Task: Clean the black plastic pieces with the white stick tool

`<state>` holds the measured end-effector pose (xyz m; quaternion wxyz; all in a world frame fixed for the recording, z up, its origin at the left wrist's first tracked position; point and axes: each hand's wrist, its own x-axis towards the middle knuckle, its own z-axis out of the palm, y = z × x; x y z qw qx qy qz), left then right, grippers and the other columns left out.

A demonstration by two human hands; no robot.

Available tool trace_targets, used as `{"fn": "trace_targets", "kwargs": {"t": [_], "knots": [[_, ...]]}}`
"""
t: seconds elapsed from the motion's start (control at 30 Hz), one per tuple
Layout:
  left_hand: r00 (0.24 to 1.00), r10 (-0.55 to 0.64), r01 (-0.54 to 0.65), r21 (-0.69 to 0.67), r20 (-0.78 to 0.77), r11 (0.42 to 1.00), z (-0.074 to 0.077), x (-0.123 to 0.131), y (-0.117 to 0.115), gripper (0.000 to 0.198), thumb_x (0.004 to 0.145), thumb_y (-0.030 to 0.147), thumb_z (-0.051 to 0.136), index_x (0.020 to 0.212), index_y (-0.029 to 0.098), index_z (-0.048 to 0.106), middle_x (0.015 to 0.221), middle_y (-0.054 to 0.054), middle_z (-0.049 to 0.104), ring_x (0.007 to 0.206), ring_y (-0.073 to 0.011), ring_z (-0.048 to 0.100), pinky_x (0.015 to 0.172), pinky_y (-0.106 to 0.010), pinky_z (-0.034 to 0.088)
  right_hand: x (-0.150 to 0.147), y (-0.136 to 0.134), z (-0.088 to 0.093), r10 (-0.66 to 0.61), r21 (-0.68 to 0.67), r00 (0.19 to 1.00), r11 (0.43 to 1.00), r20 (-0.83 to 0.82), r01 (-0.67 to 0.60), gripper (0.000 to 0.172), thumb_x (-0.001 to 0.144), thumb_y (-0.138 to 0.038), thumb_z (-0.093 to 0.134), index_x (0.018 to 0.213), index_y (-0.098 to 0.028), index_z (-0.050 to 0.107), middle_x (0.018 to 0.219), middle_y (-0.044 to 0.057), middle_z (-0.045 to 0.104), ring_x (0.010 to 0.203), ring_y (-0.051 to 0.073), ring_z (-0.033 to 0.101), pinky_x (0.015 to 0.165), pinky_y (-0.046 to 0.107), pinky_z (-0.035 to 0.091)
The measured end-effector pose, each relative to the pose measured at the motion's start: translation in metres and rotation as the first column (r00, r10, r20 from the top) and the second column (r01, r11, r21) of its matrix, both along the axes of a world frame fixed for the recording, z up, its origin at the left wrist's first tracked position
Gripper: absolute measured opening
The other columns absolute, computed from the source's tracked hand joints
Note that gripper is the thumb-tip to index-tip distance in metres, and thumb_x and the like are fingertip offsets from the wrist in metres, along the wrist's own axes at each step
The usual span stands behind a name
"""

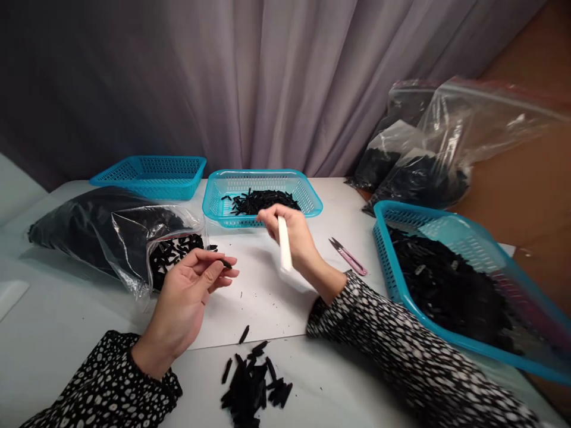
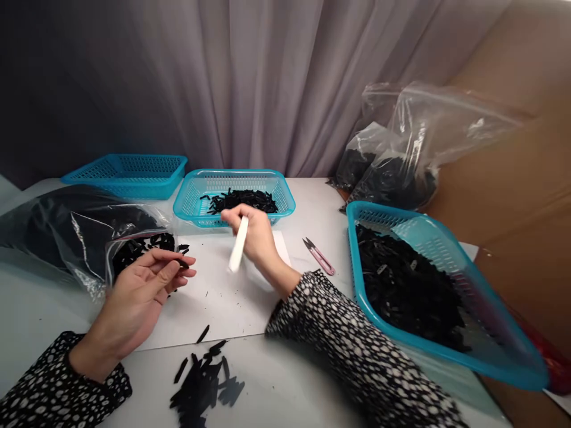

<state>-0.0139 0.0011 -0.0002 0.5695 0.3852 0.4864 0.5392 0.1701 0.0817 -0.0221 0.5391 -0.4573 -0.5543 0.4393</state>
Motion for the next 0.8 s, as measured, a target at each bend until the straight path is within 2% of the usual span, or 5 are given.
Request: {"fn": "trace_targets", "kwargs": {"t": [0.1,0.27,0.5,0.63,0.8], "knots": [[0.992,-0.026,0.037,-0.081,0.125,0.996,-0.004,-0.003,-0.002,0.029,0.063,0.032,0.094,0.081,0.018,0.075,0.082,-0.003,0.079,0.069,-0.0114,0.071,0.065,-0.019,0.056,0.003,0.045,0.013,-0.280,0.199,0.853,0.957,0.440,0.212,0.031,0.095,-0.042,0.058,0.075,-0.020,0.062,0.070,0.003,0.063,0.073,0.019,0.056,0.072,0.031,0.040],[0.976,-0.029,0.045,-0.067,0.217,0.997,-0.007,-0.008,-0.004,0.028,0.063,0.028,0.094,0.081,0.018,0.075,0.085,-0.002,0.078,0.072,-0.0095,0.070,0.070,-0.017,0.056,0.006,0.061,0.029,-0.214,0.178,0.807,0.974,0.551,0.138,0.016,0.088,-0.034,0.071,0.087,-0.019,0.069,0.095,0.011,0.075,0.095,0.029,0.064,0.089,0.042,0.040],[0.969,-0.058,0.075,-0.060,0.241,0.995,-0.008,-0.007,-0.007,0.030,0.058,0.028,0.097,0.077,0.018,0.075,0.071,0.001,0.074,0.062,-0.0079,0.068,0.062,-0.014,0.054,0.005,-0.040,0.015,0.084,0.210,0.958,0.967,0.275,-0.146,0.051,0.107,-0.050,0.029,0.123,-0.022,0.068,0.077,0.003,0.061,0.072,0.019,0.058,0.072,0.034,0.046],[0.976,-0.093,0.101,-0.030,0.196,0.994,-0.010,0.000,-0.009,0.029,0.058,0.030,0.097,0.072,0.017,0.074,0.069,0.002,0.073,0.061,-0.0092,0.069,0.062,-0.015,0.056,-0.003,-0.089,-0.002,0.064,0.339,0.969,0.930,0.238,-0.145,0.027,0.102,-0.029,0.049,0.117,-0.020,0.070,0.081,0.002,0.064,0.072,0.016,0.061,0.065,0.031,0.050],[0.983,-0.131,0.132,0.003,0.125,0.991,-0.013,0.005,-0.010,0.028,0.059,0.031,0.096,0.069,0.017,0.074,0.066,0.001,0.074,0.057,-0.0084,0.067,0.058,-0.015,0.054,-0.005,-0.100,-0.014,0.098,0.526,0.979,0.831,0.177,-0.178,0.009,0.091,-0.016,0.069,0.097,-0.020,0.063,0.082,0.003,0.072,0.070,0.014,0.069,0.063,0.027,0.058]]}}
